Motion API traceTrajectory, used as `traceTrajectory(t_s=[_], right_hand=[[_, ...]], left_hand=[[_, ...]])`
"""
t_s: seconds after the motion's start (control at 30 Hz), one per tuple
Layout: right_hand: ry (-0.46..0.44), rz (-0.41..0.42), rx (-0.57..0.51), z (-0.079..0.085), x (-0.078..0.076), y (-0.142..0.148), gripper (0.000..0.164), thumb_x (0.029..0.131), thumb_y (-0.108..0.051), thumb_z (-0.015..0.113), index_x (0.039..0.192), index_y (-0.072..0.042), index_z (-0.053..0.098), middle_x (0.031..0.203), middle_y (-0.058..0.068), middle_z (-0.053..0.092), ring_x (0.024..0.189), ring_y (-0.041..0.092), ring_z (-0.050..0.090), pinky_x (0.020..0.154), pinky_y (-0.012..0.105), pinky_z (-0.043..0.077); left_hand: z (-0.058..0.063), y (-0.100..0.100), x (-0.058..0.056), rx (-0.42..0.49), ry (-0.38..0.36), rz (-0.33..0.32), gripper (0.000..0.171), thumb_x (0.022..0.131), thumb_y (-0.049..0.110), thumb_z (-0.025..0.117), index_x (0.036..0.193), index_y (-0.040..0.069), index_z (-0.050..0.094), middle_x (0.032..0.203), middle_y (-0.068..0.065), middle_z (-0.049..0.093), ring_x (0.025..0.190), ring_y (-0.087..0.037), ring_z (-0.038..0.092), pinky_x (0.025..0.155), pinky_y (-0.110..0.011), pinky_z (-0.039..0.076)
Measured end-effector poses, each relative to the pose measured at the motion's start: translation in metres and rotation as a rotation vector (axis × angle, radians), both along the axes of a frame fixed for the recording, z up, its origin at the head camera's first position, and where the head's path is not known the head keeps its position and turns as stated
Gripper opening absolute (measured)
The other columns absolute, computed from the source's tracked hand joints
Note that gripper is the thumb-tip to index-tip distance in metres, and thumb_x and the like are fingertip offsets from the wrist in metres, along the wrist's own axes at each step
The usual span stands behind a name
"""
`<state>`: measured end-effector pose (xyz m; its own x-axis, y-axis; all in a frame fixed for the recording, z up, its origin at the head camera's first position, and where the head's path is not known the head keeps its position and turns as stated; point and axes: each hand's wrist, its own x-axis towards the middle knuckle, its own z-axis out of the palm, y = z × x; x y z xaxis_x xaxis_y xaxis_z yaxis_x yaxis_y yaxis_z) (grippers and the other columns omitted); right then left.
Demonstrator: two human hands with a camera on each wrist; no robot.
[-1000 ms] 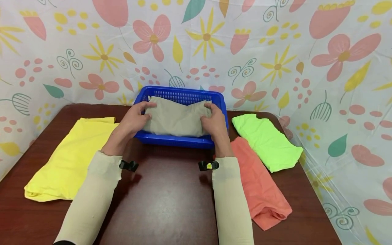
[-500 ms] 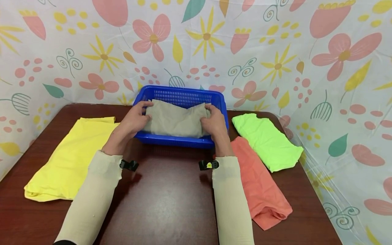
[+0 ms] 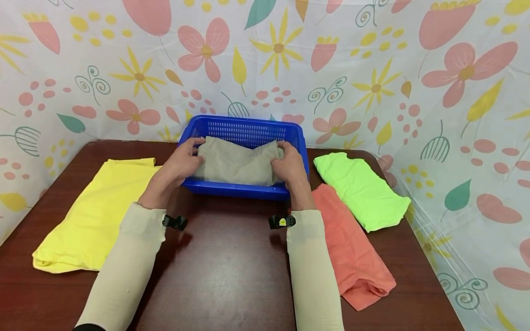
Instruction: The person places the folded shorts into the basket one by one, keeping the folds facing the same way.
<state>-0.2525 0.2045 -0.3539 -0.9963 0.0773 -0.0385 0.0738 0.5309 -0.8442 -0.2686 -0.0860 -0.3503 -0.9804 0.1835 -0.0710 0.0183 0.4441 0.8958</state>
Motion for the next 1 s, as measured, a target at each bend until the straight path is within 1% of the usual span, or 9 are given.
traceTrajectory(t_s=[0.07, 0.13, 0.3, 0.4, 0.6, 0.73, 0.83, 0.9, 1.0], right_hand=[[-0.009, 0.005, 0.000, 0.0001, -0.0004, 0.0001, 0.067, 0.098, -0.002, 0.057, 0.162, -0.004, 0.039, 0.161, 0.021, 0.043, 0.132, 0.037, 0.049, 0.109, 0.054, 0.049], [-0.018, 0.011, -0.005, 0.0003, -0.0007, 0.0002, 0.067, 0.098, -0.002, 0.056, 0.162, -0.004, 0.038, 0.161, 0.021, 0.043, 0.132, 0.037, 0.049, 0.109, 0.053, 0.049], [-0.040, 0.019, -0.018, 0.0001, -0.0007, 0.0003, 0.068, 0.098, 0.000, 0.054, 0.163, -0.003, 0.036, 0.163, 0.022, 0.042, 0.135, 0.036, 0.049, 0.110, 0.052, 0.048], [-0.056, 0.015, -0.027, -0.0004, -0.0002, 0.0003, 0.069, 0.098, 0.000, 0.054, 0.164, -0.004, 0.034, 0.164, 0.022, 0.040, 0.136, 0.036, 0.048, 0.111, 0.052, 0.048], [-0.081, 0.007, -0.052, -0.0013, 0.0001, 0.0005, 0.072, 0.097, 0.001, 0.053, 0.165, -0.003, 0.029, 0.164, 0.023, 0.039, 0.139, 0.038, 0.047, 0.113, 0.054, 0.046], [-0.101, 0.003, -0.045, -0.0008, -0.0006, 0.0009, 0.072, 0.099, -0.001, 0.053, 0.166, -0.003, 0.028, 0.168, 0.022, 0.034, 0.147, 0.038, 0.041, 0.119, 0.055, 0.041], [-0.113, 0.001, -0.043, -0.0006, -0.0015, 0.0012, 0.073, 0.099, -0.001, 0.054, 0.166, -0.003, 0.027, 0.169, 0.023, 0.031, 0.150, 0.039, 0.037, 0.122, 0.056, 0.036], [-0.121, 0.000, -0.045, -0.0007, -0.0021, 0.0012, 0.073, 0.098, -0.001, 0.054, 0.166, -0.002, 0.027, 0.169, 0.023, 0.031, 0.151, 0.040, 0.036, 0.123, 0.057, 0.035], [-0.129, -0.003, -0.046, -0.0009, -0.0025, 0.0012, 0.073, 0.099, -0.001, 0.055, 0.166, -0.002, 0.027, 0.169, 0.023, 0.031, 0.151, 0.040, 0.036, 0.123, 0.058, 0.033]], left_hand=[[-0.0003, 0.0002, -0.0004, 0.000, 0.005, -0.003, 0.060, 0.102, -0.005, 0.043, 0.161, 0.001, 0.035, 0.152, -0.023, 0.049, 0.127, -0.032, 0.049, 0.101, -0.041, 0.044], [-0.0006, 0.0002, -0.0009, -0.003, 0.013, -0.006, 0.060, 0.102, -0.005, 0.042, 0.161, 0.000, 0.035, 0.150, -0.023, 0.050, 0.125, -0.032, 0.048, 0.097, -0.039, 0.043], [-0.0012, 0.0003, -0.0015, -0.019, 0.019, -0.009, 0.059, 0.101, -0.006, 0.042, 0.160, 0.000, 0.037, 0.134, -0.023, 0.054, 0.114, -0.032, 0.048, 0.083, -0.035, 0.041], [-0.0015, 0.0004, -0.0015, -0.028, 0.014, -0.014, 0.060, 0.101, -0.006, 0.042, 0.160, 0.000, 0.037, 0.133, -0.023, 0.054, 0.113, -0.032, 0.048, 0.081, -0.035, 0.039], [-0.0014, 0.0005, -0.0020, -0.039, 0.006, -0.022, 0.060, 0.101, -0.005, 0.042, 0.161, -0.001, 0.037, 0.145, -0.023, 0.051, 0.121, -0.033, 0.046, 0.089, -0.036, 0.039], [-0.0010, 0.0007, -0.0015, -0.051, -0.001, -0.021, 0.060, 0.101, -0.004, 0.042, 0.161, 0.000, 0.037, 0.146, -0.022, 0.050, 0.123, -0.034, 0.045, 0.090, -0.037, 0.039], [-0.0009, 0.0007, -0.0011, -0.061, -0.002, -0.023, 0.059, 0.102, -0.003, 0.042, 0.161, 0.000, 0.037, 0.145, -0.021, 0.050, 0.121, -0.033, 0.045, 0.086, -0.036, 0.038], [-0.0009, 0.0007, -0.0007, -0.063, -0.005, -0.026, 0.058, 0.103, -0.001, 0.043, 0.161, 0.000, 0.036, 0.147, -0.020, 0.049, 0.116, -0.033, 0.045, 0.082, -0.035, 0.037], [-0.0013, 0.0005, -0.0003, -0.073, -0.011, -0.037, 0.057, 0.105, 0.002, 0.043, 0.162, 0.000, 0.036, 0.156, -0.019, 0.044, 0.113, -0.033, 0.044, 0.079, -0.035, 0.036]])
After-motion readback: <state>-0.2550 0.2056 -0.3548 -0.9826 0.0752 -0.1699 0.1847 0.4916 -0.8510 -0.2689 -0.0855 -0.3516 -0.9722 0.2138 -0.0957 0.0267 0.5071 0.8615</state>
